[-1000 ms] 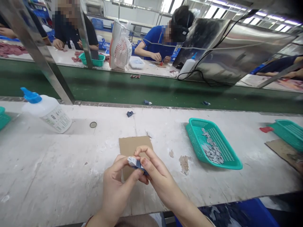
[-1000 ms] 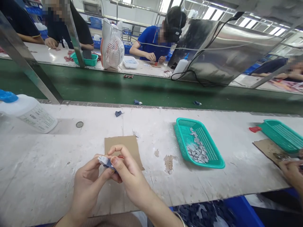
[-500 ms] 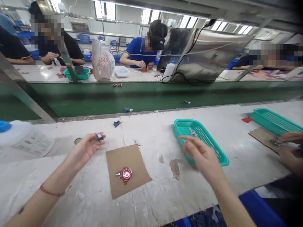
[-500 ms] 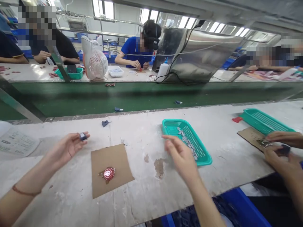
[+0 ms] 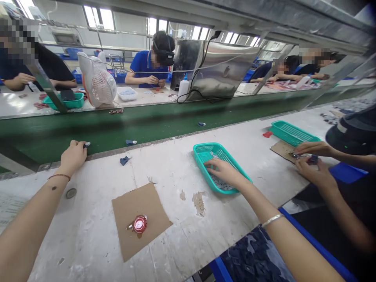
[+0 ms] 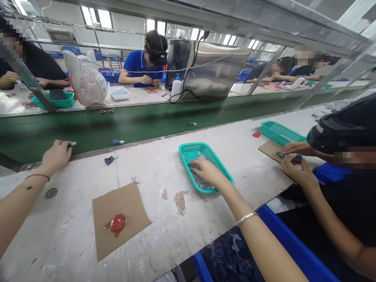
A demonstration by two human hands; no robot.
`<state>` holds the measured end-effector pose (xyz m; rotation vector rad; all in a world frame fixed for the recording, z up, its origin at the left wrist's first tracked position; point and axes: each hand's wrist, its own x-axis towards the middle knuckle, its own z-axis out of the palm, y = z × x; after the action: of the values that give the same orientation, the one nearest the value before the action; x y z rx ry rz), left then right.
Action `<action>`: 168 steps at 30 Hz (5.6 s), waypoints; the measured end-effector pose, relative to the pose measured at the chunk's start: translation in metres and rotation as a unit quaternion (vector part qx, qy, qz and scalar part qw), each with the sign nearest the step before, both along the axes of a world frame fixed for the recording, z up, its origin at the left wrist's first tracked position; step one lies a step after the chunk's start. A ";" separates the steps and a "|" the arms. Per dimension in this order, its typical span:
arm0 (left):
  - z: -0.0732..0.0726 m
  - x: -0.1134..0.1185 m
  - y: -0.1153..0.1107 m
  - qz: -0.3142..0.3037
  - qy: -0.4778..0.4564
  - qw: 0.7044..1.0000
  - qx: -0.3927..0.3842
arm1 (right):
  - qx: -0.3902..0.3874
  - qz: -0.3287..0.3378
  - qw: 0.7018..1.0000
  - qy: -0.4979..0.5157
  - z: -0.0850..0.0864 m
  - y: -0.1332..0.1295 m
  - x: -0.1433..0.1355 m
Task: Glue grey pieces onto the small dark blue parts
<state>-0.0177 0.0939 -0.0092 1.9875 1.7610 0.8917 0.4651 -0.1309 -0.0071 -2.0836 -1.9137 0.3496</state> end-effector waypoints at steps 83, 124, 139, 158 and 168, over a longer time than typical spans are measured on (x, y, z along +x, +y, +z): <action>-0.009 0.049 -0.287 -0.050 -0.603 0.747 -0.275 | -0.180 0.090 0.833 0.515 0.047 -0.027 -0.257; 0.015 0.065 -0.290 0.009 -0.568 0.795 -0.214 | -0.193 0.069 0.687 0.697 0.027 -0.054 -0.292; 0.016 0.082 -0.275 -0.063 -0.502 0.821 -0.265 | -0.090 0.056 0.725 0.681 0.023 -0.064 -0.270; -0.010 0.006 0.005 0.162 -0.174 0.968 -0.079 | -0.004 -0.138 0.990 -0.035 -0.007 -0.001 -0.025; -0.011 0.005 0.039 0.133 0.023 0.991 -0.015 | 0.000 -0.104 0.991 -0.083 -0.006 -0.001 -0.028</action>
<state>-0.0125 0.1327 -0.0198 1.7949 2.0874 0.9005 0.4366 -0.1316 -0.0126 -2.3513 -1.7580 0.1337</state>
